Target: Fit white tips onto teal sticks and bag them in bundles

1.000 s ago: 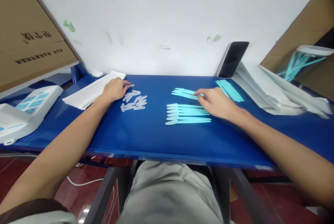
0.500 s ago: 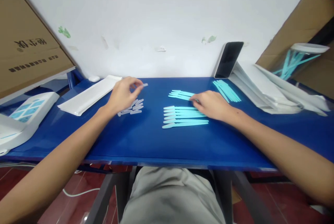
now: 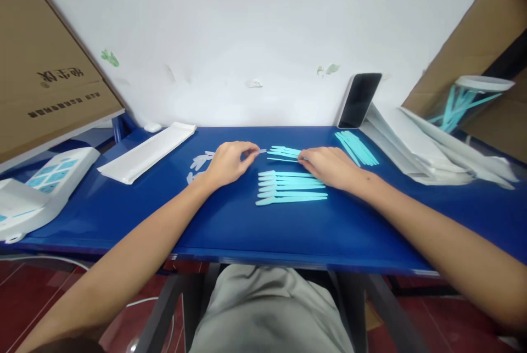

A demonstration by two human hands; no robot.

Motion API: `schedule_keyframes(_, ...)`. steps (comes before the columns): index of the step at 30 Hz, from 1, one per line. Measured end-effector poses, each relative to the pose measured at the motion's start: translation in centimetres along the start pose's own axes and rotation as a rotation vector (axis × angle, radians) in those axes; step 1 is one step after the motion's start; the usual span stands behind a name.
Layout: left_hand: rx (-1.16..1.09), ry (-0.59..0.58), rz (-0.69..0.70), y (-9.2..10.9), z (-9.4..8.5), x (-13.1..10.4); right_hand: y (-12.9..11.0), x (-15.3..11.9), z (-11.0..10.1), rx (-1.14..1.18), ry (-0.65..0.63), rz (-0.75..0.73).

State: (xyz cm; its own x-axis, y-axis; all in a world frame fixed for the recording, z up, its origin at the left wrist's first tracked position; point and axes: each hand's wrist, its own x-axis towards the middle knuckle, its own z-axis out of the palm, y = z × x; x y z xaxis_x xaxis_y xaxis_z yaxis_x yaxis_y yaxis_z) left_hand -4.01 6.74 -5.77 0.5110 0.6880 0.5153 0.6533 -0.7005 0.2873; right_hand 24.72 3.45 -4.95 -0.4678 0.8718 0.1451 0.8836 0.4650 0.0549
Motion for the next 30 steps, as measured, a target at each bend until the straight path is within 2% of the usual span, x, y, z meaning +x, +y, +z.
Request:
schedule_keyframes(3,-0.025,0.002,0.017,0.1,0.0,-0.3,0.1,-0.1,0.0,-0.012,0.05,-0.039)
schedule_keyframes(8,-0.055,-0.055,-0.01,0.1,1.0,-0.2,1.5,-0.4,-0.1,0.127,0.25,-0.113)
schedule_keyframes(12,-0.057,-0.063,-0.022,0.2,1.2,-0.2,2.4,-0.9,-0.2,0.29,0.238,-0.036)
schedule_keyframes(17,-0.158,-0.027,-0.045,0.6,1.0,0.0,1.4,-1.3,-0.3,0.205,0.251,0.092)
schedule_keyframes(23,-0.147,-0.012,-0.021,0.9,1.1,0.0,0.1,-1.3,-0.6,0.206,0.205,0.018)
schedule_keyframes(30,-0.005,-0.122,0.101,1.2,1.0,-0.2,0.1,-1.5,-0.6,0.219,0.233,-0.026)
